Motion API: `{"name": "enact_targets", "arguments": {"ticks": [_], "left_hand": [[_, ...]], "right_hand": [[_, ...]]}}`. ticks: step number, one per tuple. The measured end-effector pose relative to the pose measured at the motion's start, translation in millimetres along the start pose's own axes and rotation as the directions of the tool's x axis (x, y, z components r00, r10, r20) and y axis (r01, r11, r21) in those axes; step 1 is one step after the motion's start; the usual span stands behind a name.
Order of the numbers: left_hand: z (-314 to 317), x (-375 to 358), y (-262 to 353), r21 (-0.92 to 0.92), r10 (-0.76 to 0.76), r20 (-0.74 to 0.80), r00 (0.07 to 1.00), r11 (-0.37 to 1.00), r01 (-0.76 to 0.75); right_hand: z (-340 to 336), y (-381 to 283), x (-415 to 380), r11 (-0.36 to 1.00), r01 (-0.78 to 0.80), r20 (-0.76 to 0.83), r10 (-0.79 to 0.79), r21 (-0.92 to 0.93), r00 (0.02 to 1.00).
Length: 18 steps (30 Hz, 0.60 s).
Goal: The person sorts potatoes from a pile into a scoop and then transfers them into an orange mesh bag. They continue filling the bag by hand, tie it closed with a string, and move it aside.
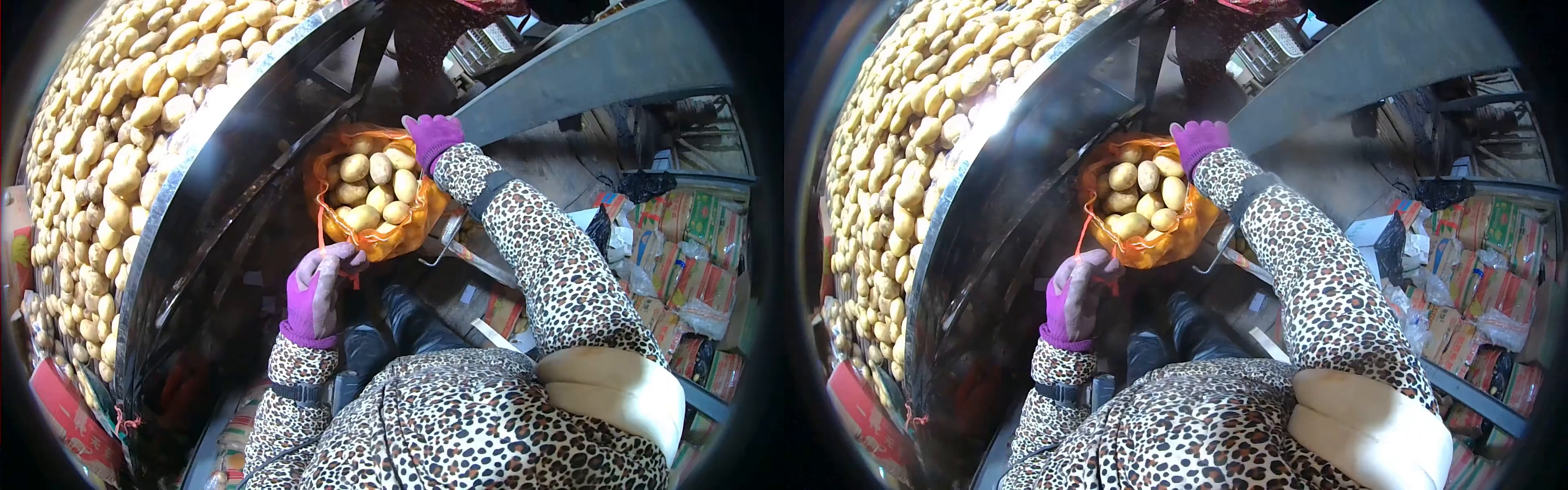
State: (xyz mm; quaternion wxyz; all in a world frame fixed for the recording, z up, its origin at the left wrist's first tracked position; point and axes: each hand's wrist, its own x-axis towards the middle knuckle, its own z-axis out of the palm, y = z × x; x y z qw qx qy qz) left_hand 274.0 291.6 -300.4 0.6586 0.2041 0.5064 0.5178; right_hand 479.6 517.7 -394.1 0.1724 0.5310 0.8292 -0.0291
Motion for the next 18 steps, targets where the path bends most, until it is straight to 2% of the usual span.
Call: {"name": "enact_targets", "arguments": {"ticks": [3, 4, 7, 8, 9, 12, 16, 18], "left_hand": [[0.2, -2.7, -1.9, 0.007, 0.0, 0.002, 1.0, 1.0, 0.0], [-0.7, -2.4, -3.4, 0.028, 0.009, 0.011, 1.0, 1.0, -0.009], [-0.1, -3.3, -5.6, -0.017, -0.01, 0.002, 1.0, 1.0, 0.01], [0.1, -3.8, -5.9, -0.05, -0.024, -0.007, 1.0, 0.998, 0.024], [-5.8, -6.2, -3.6, -0.061, -0.021, 0.005, 1.0, 0.998, 0.021], [-7.4, -5.8, -4.3, -0.071, 0.002, 0.033, 0.999, 0.998, 0.001], [-7.6, -5.7, -8.0, -0.01, 0.008, 0.054, 0.999, 1.0, -0.007], [-6.6, -6.1, -9.3, 0.005, 0.005, 0.054, 0.999, 1.0, -0.006]], "right_hand": [[-8.8, -3.5, 0.2, 0.986, 0.148, -0.203, -0.129, 0.08, 0.971], [-13.8, -2.5, -2.5, 0.967, 0.192, -0.224, -0.152, 0.167, 0.963], [-14.7, 15.1, -8.4, 0.768, 0.214, -0.374, 0.036, 0.604, 0.927], [-12.9, 22.5, -12.0, 0.689, 0.239, -0.421, 0.107, 0.685, 0.901], [-12.6, 22.2, -16.9, 0.65, 0.179, -0.385, 0.188, 0.738, 0.903], [-11.5, 29.1, -33.6, 0.884, 0.259, -0.634, 0.054, 0.39, 0.771], [-7.6, -7.4, -44.5, 0.946, 0.295, -0.475, -0.2, 0.134, 0.857], [5.3, -26.0, -36.0, 0.977, 0.211, -0.503, -0.172, 0.021, 0.847]]}}
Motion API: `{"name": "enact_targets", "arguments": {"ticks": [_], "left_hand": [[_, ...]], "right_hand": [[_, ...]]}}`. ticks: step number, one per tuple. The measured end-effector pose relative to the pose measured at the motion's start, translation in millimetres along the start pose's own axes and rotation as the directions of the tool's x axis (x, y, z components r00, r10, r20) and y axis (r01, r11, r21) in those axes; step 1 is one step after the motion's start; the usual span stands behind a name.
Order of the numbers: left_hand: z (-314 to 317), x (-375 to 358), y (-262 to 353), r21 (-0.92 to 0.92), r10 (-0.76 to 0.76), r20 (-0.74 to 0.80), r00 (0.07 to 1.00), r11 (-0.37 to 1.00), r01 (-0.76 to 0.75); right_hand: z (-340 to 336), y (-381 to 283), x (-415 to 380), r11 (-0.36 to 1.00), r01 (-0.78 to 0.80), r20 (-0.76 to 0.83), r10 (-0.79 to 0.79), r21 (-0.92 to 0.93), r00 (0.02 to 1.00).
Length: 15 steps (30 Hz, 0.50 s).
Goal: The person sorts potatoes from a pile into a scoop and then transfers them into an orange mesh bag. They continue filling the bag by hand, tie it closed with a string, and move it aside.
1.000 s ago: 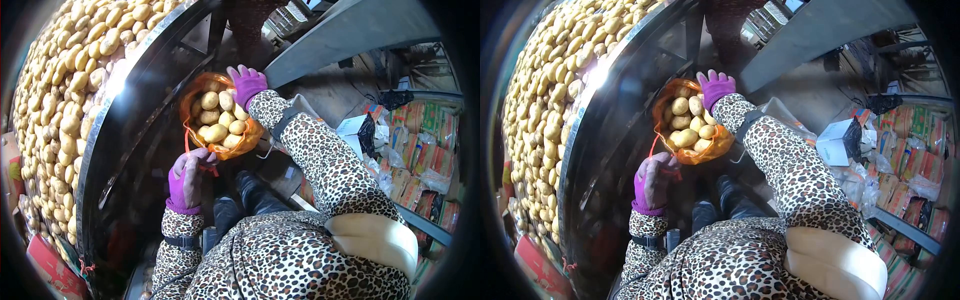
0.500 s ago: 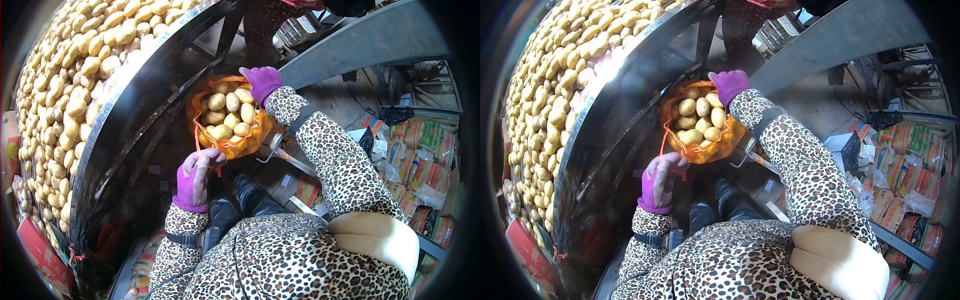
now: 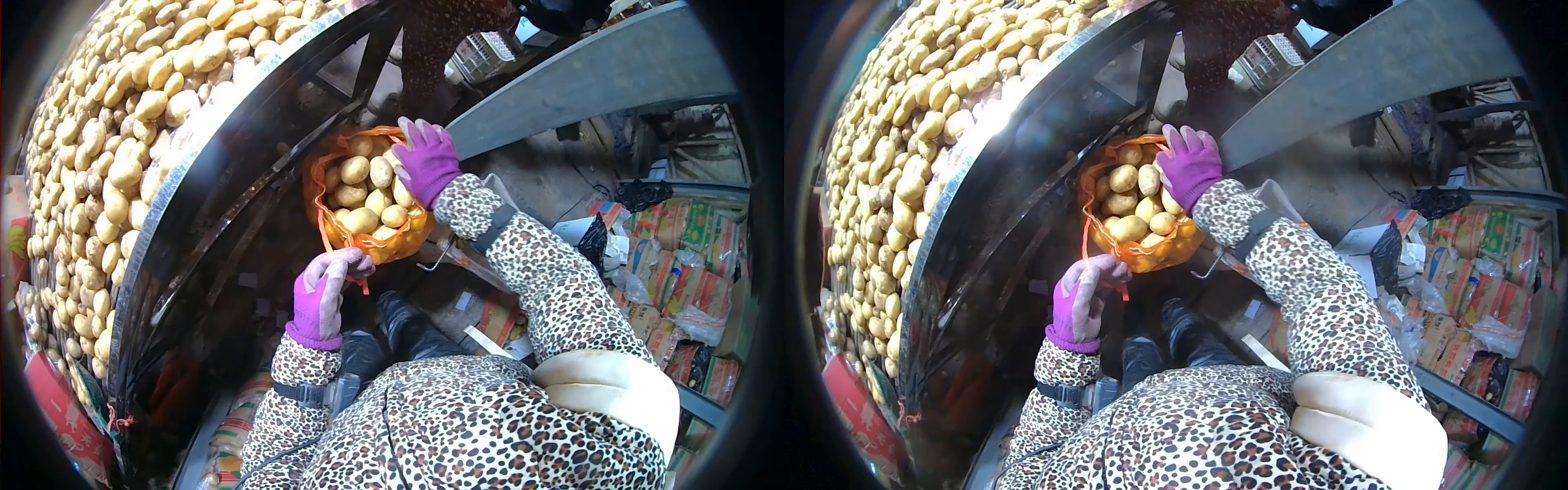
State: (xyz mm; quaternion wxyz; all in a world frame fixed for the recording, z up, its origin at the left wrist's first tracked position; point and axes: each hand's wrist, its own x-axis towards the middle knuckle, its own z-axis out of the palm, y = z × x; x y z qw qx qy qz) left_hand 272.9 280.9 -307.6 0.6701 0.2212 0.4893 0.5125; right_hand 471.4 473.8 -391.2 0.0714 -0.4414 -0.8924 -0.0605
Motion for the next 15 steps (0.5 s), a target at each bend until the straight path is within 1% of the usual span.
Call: {"name": "enact_targets", "arguments": {"ticks": [1, 2, 5, 6, 10, 13, 14, 15], "left_hand": [[1.3, -0.6, -0.5, -0.009, -0.002, -0.003, 1.0, 1.0, 0.002], [1.1, -1.3, -0.7, -0.018, -0.004, -0.006, 1.0, 1.0, 0.004], [-3.4, -2.8, -4.0, 0.001, -0.002, -0.011, 1.0, 1.0, 0.002], [-3.6, -2.8, -4.5, -0.01, -0.006, -0.007, 1.0, 1.0, 0.006], [-2.5, -3.6, -6.1, -0.03, -0.005, 0.001, 1.0, 1.0, 0.005], [-4.4, -5.8, -4.5, -0.018, -0.014, 0.003, 1.0, 1.0, 0.014], [-4.3, -6.2, -4.4, -0.013, -0.02, -0.001, 1.0, 1.0, 0.02], [-3.7, -6.5, -4.4, -0.024, -0.008, -0.013, 1.0, 1.0, 0.007]], "right_hand": [[4.5, -4.6, 0.6, 0.997, -0.013, -0.016, 0.011, -0.07, 1.0], [6.1, -4.7, 3.8, 0.995, -0.063, 0.067, 0.069, -0.08, 0.995], [5.9, -2.1, 4.7, 0.982, -0.159, 0.126, 0.171, -0.098, 0.977], [5.1, 0.2, 5.2, 0.977, -0.176, 0.172, 0.195, -0.119, 0.966], [11.2, 4.4, 7.6, 0.971, -0.192, 0.17, 0.215, -0.144, 0.962], [12.7, 0.4, 15.7, 0.963, -0.248, 0.265, 0.269, -0.107, 0.926], [16.0, 0.6, 17.0, 0.96, -0.258, 0.232, 0.277, -0.109, 0.933], [18.8, 3.0, 19.1, 0.956, -0.291, 0.302, 0.285, -0.025, 0.91]]}}
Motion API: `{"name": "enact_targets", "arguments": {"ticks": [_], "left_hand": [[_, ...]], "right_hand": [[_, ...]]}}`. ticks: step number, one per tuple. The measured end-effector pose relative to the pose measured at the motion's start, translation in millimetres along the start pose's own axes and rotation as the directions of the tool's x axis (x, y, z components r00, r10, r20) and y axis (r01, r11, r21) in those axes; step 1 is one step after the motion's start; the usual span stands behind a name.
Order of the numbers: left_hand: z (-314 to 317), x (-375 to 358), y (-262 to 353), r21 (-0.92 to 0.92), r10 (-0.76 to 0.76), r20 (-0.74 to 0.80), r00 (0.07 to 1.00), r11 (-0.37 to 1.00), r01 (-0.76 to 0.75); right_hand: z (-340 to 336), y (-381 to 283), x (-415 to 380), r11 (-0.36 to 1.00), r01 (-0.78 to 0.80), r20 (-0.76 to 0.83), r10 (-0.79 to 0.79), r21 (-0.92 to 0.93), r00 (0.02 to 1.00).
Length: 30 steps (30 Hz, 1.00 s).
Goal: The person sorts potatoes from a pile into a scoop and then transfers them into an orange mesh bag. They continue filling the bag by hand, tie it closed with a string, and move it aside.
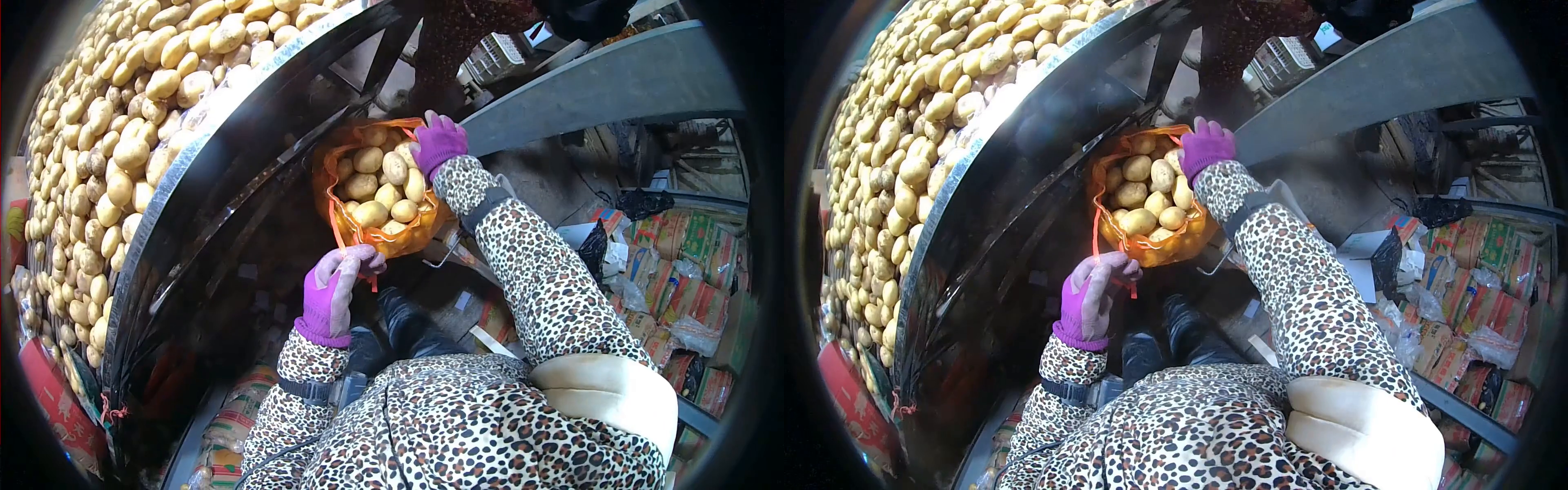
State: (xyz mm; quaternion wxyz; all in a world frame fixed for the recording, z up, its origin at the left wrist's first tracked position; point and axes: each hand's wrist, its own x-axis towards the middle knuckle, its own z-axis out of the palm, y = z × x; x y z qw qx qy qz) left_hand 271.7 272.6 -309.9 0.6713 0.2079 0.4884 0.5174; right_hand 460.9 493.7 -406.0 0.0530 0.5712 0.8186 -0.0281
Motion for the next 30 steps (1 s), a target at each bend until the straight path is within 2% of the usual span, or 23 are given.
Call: {"name": "enact_targets", "arguments": {"ticks": [2, 3, 4, 6, 9, 10, 11, 12, 14, 15, 16, 17, 18, 19, 20, 22, 23, 24, 25, 26, 27, 29, 30], "left_hand": [[0.2, 0.5, 3.0, -0.02, 0.025, -0.022, 0.999, 0.999, -0.025], [0.1, 0.0, 12.2, 0.028, 0.037, -0.019, 0.999, 0.999, -0.036], [-2.5, 0.9, 16.3, 0.043, 0.091, -0.041, 0.995, 0.995, -0.089], [-9.7, 8.1, 27.1, -0.013, 0.056, -0.051, 0.997, 0.998, -0.057], [-19.2, 25.5, 32.2, -0.104, 0.027, -0.066, 0.997, 0.994, -0.034], [-20.4, 30.0, 29.7, -0.121, 0.004, -0.07, 0.998, 0.993, -0.012], [-21.4, 35.4, 22.8, -0.102, 0.071, -0.061, 0.996, 0.992, -0.077], [-16.5, 40.0, 23.7, -0.055, 0.016, -0.105, 0.994, 0.998, -0.022], [-19.8, 44.0, 11.1, -0.185, 0.045, 0.041, 0.998, 0.982, -0.036], [-11.8, 35.9, 14.3, -0.155, -0.027, 0.023, 0.999, 0.987, 0.031], [-3.8, 19.0, 20.9, -0.119, -0.1, 0.008, 0.995, 0.988, 0.1], [-0.3, 3.1, 27.7, -0.073, -0.165, -0.009, 0.986, 0.984, 0.164], [-7.5, -8.3, 24.1, 0.098, -0.139, -0.029, 0.99, 0.985, 0.141], [-27.7, -16.2, 19.4, -0.114, -0.293, -0.027, 0.956, 0.951, 0.288], [-26.3, -25.4, 23.5, -0.059, -0.285, -0.113, 0.952, 0.958, 0.28], [-39.0, -29.2, 19.4, 0.029, -0.29, -0.103, 0.951, 0.955, 0.295], [-28.7, -28.2, 23.8, -0.032, -0.335, -0.244, 0.91, 0.941, 0.338], [-30.2, -20.9, 27.1, 0.444, -0.165, -0.039, 0.985, 0.881, 0.165], [-31.8, -13.7, 29.9, 0.764, 0.017, 0.168, 0.986, 0.629, -0.142], [-36.8, -1.2, 30.2, 0.785, 0.013, 0.619, 0.785, -0.039, -0.618], [-47.6, 1.3, 26.2, 0.827, -0.013, 0.556, 0.831, 0.114, -0.551], [-24.4, 8.9, 31.1, 0.818, -0.043, 0.574, 0.818, -0.017, -0.575], [-23.3, 14.1, 30.7, 0.791, -0.075, 0.61, 0.789, -0.003, -0.612]], "right_hand": [[2.7, 5.3, 13.1, 0.983, -0.035, 0.146, 0.009, 0.178, 0.989], [10.2, 13.4, 25.0, 0.863, -0.048, 0.21, -0.069, 0.503, 0.975], [36.4, 19.1, 28.4, 0.61, -0.082, 0.162, -0.078, 0.788, 0.984], [49.7, 26.0, 22.8, 0.567, -0.145, 0.205, -0.042, 0.811, 0.978], [36.7, 27.0, 22.5, 0.672, -0.026, 0.057, -0.024, 0.74, 0.998], [20.7, 28.2, 23.3, 0.788, -0.028, 0.068, -0.017, 0.615, 0.998], [-1.4, 26.4, 26.8, 0.846, -0.07, 0.151, -0.013, 0.529, 0.988], [-19.4, 25.2, 28.4, 0.894, -0.107, 0.235, 0.003, 0.434, 0.972], [-55.6, -5.0, 8.8, 0.682, -0.279, 0.386, -0.005, 0.676, 0.922], [-39.4, -37.4, -6.4, 0.843, -0.027, 0.246, -0.126, 0.537, 0.961], [-26.0, -63.7, -27.3, 0.92, 0.211, 0.136, -0.268, 0.331, 0.954], [-38.9, -71.1, -48.2, 0.886, 0.127, 0.127, -0.204, 0.446, 0.971], [-30.5, -77.2, -47.5, 0.869, 0.096, 0.152, -0.192, 0.486, 0.969], [-22.0, -82.5, -45.9, 0.85, 0.063, 0.177, -0.181, 0.524, 0.967], [-28.9, -87.8, -51.8, 0.874, -0.008, 0.252, -0.132, 0.486, 0.959], [-10.5, -104.6, -65.9, 0.8, -0.239, 0.21, 0.145, 0.551, 0.967], [-9.3, -108.5, -75.0, 0.769, -0.29, 0.157, 0.244, 0.569, 0.957], [-5.2, -113.1, -79.4, 0.735, -0.333, 0.108, 0.337, 0.591, 0.935], [18.9, -120.2, -74.6, 0.68, -0.311, 0.018, 0.401, 0.664, 0.916], [38.7, -128.8, -68.3, 0.652, -0.298, -0.059, 0.466, 0.697, 0.883], [58.6, -137.3, -62.4, 0.627, -0.275, -0.135, 0.526, 0.729, 0.84], [53.0, -135.4, -64.1, 0.649, -0.299, -0.161, 0.551, 0.7, 0.819], [49.0, -134.2, -65.5, 0.658, -0.311, -0.174, 0.563, 0.685, 0.808]]}}
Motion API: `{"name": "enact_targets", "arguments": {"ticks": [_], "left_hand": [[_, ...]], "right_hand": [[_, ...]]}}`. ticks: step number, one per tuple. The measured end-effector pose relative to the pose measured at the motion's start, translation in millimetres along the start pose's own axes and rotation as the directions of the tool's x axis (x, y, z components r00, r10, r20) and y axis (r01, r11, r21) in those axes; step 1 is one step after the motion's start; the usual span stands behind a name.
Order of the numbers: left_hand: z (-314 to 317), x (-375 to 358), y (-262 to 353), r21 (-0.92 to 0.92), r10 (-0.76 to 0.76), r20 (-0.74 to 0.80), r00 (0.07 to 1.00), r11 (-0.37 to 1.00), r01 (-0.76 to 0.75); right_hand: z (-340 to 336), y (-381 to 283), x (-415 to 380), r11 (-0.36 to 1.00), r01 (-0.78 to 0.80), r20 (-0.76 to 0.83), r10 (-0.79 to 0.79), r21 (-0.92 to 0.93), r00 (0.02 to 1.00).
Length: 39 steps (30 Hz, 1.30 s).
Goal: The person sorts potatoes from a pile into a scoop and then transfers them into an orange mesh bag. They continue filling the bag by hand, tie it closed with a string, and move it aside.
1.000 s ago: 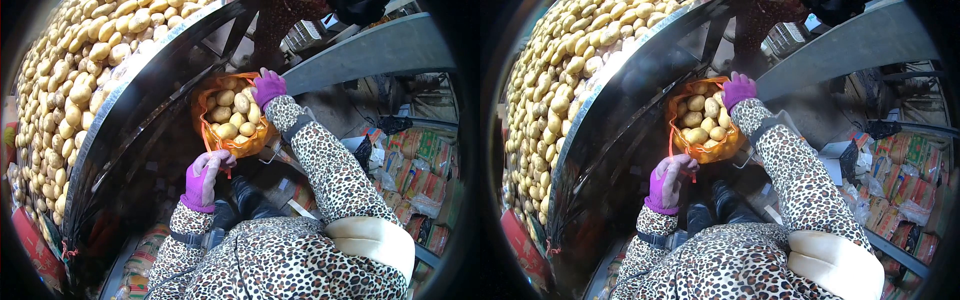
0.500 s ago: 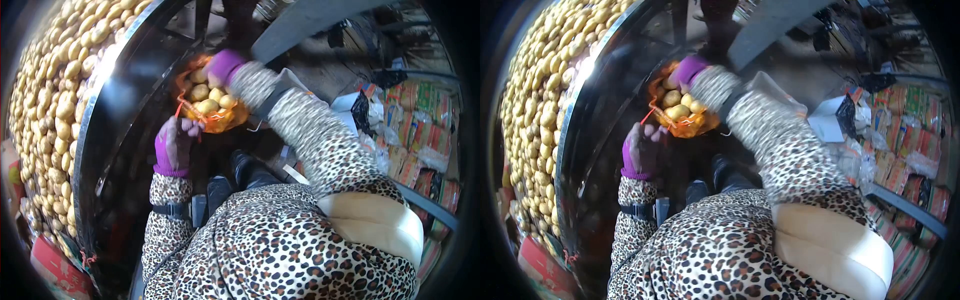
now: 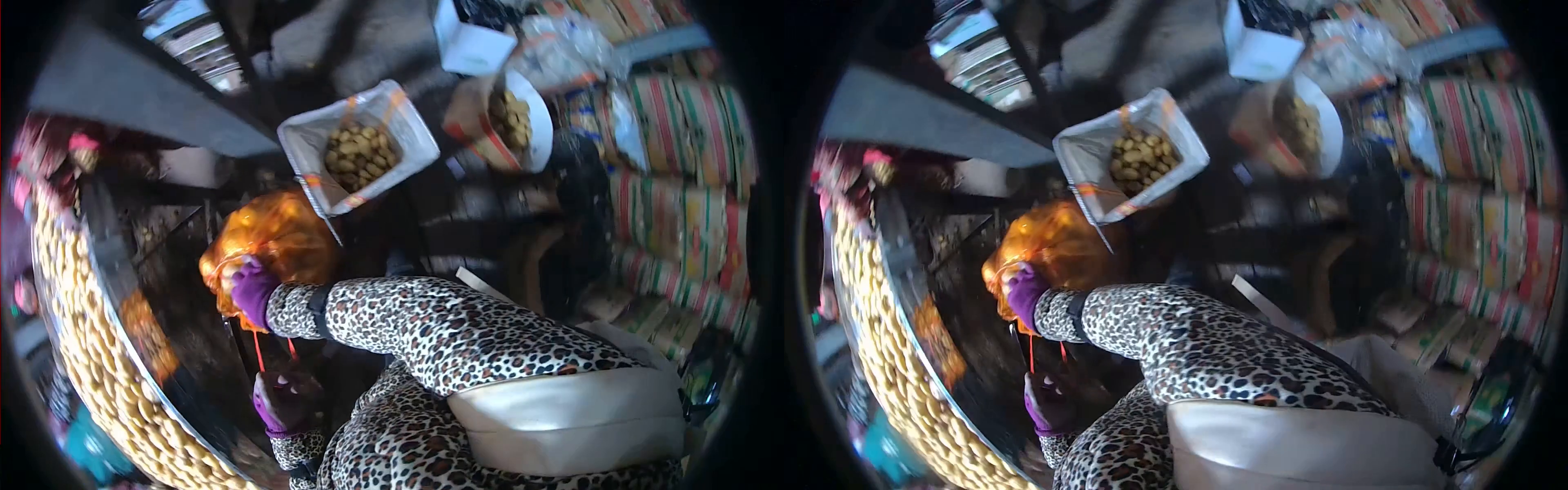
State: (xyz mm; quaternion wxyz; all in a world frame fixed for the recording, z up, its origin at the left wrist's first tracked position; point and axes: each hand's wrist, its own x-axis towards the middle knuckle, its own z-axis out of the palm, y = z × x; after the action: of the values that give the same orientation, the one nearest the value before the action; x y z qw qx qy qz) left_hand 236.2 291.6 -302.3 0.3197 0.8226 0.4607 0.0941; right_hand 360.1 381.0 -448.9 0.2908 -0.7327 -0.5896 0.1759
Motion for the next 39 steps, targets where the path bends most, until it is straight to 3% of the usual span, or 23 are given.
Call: {"name": "enact_targets", "arguments": {"ticks": [2, 3, 4, 7, 9, 11, 14, 17, 20, 22, 23, 24, 25, 26, 28, 31, 34, 37, 39], "left_hand": [[-6.2, 3.7, -13.5, -0.041, 0.078, 0.034, 0.996, 0.996, -0.076], [-7.9, 4.5, -20.3, -0.07, 0.114, 0.042, 0.993, 0.991, -0.111], [-9.7, 5.1, -27.1, -0.1, 0.15, 0.049, 0.988, 0.984, -0.144], [-6.8, -5.7, -58.5, -0.125, 0.195, -0.025, 0.98, 0.972, -0.197], [-6.0, -20.6, -114.2, -0.173, 0.199, 0.038, 0.979, 0.966, -0.19], [4.4, -32.7, -134.6, -0.284, 0.145, 0.035, 0.989, 0.95, -0.129], [-2.6, -17.2, -20.0, -0.145, 0.127, 0.023, 0.992, 0.982, -0.123], [9.6, -19.9, 2.2, -0.047, -0.007, -0.022, 1.0, 0.999, 0.006], [48.1, -32.0, -39.4, -0.141, 0.007, -0.161, 0.987, 0.99, -0.03], [56.3, -35.2, -42.9, -0.094, 0.09, -0.133, 0.987, 0.99, -0.103], [56.8, -41.6, -43.1, -0.2, 0.096, -0.146, 0.985, 0.972, -0.124], [63.0, -46.0, -41.7, -0.475, -0.082, -0.068, 0.994, 0.879, 0.04], [69.8, -49.5, -40.4, -0.701, -0.257, 0.012, 0.966, 0.687, 0.191], [78.7, -50.0, -37.9, -0.887, -0.449, 0.307, 0.839, 0.185, 0.424], [99.0, -57.5, -47.8, -0.929, -0.333, 0.29, 0.897, 0.128, 0.347], [112.8, -62.3, -59.8, -0.864, -0.295, 0.123, 0.947, 0.437, 0.249], [125.6, -70.9, -58.2, -0.958, -0.212, 0.089, 0.973, 0.25, 0.142], [149.8, -75.3, -55.9, -0.978, -0.181, -0.006, 0.983, 0.207, 0.032], [152.5, -78.5, -55.1, -0.983, -0.192, 0.01, 0.981, 0.178, 0.045]], "right_hand": [[10.2, -4.6, -1.5, 0.999, -0.016, 0.046, 0.017, -0.037, 0.999], [7.6, -5.9, -4.1, 0.999, -0.046, -0.007, 0.046, 0.021, 0.999], [4.4, -4.9, -7.0, 0.999, -0.003, 0.05, 0.006, -0.054, 0.999], [14.8, -3.2, -5.3, 0.998, -0.005, -0.079, 0.0, -0.062, 0.997], [-4.6, 1.3, -5.2, 0.986, 0.088, -0.021, -0.091, -0.139, 0.996], [24.6, 3.1, 1.5, 0.991, 0.054, 0.023, -0.051, -0.123, 0.998], [8.2, 9.2, -7.4, 0.993, 0.104, 0.069, -0.1, -0.057, 0.993], [4.0, 28.1, -3.2, 0.982, 0.186, 0.157, -0.182, -0.012, 0.971], [-1.5, 51.7, 2.7, 0.933, 0.361, 0.285, -0.348, 0.011, 0.893], [-17.1, 59.8, 5.3, 0.841, 0.526, 0.378, -0.532, 0.128, 0.758], [-23.3, 55.0, 5.8, 0.778, 0.591, 0.423, -0.618, 0.212, 0.662], [-5.9, 66.9, 3.8, 0.828, 0.555, 0.473, -0.521, 0.079, 0.711], [11.3, 79.1, 2.3, 0.854, 0.516, 0.516, -0.416, -0.061, 0.749], [25.1, 90.6, 5.4, 0.859, 0.463, 0.516, -0.3, -0.22, 0.802], [22.0, 102.1, 7.5, 0.791, 0.539, 0.556, -0.319, -0.289, 0.767], [-5.3, 83.7, 8.0, 0.822, 0.481, 0.582, -0.239, -0.306, 0.778], [-6.8, 92.6, 14.5, 0.839, 0.402, 0.601, -0.116, -0.367, 0.791], [-19.8, 81.1, 14.0, 0.791, 0.441, 0.648, -0.076, -0.423, 0.758], [-25.7, 73.0, 10.2, 0.788, 0.449, 0.664, -0.069, -0.422, 0.745]]}}
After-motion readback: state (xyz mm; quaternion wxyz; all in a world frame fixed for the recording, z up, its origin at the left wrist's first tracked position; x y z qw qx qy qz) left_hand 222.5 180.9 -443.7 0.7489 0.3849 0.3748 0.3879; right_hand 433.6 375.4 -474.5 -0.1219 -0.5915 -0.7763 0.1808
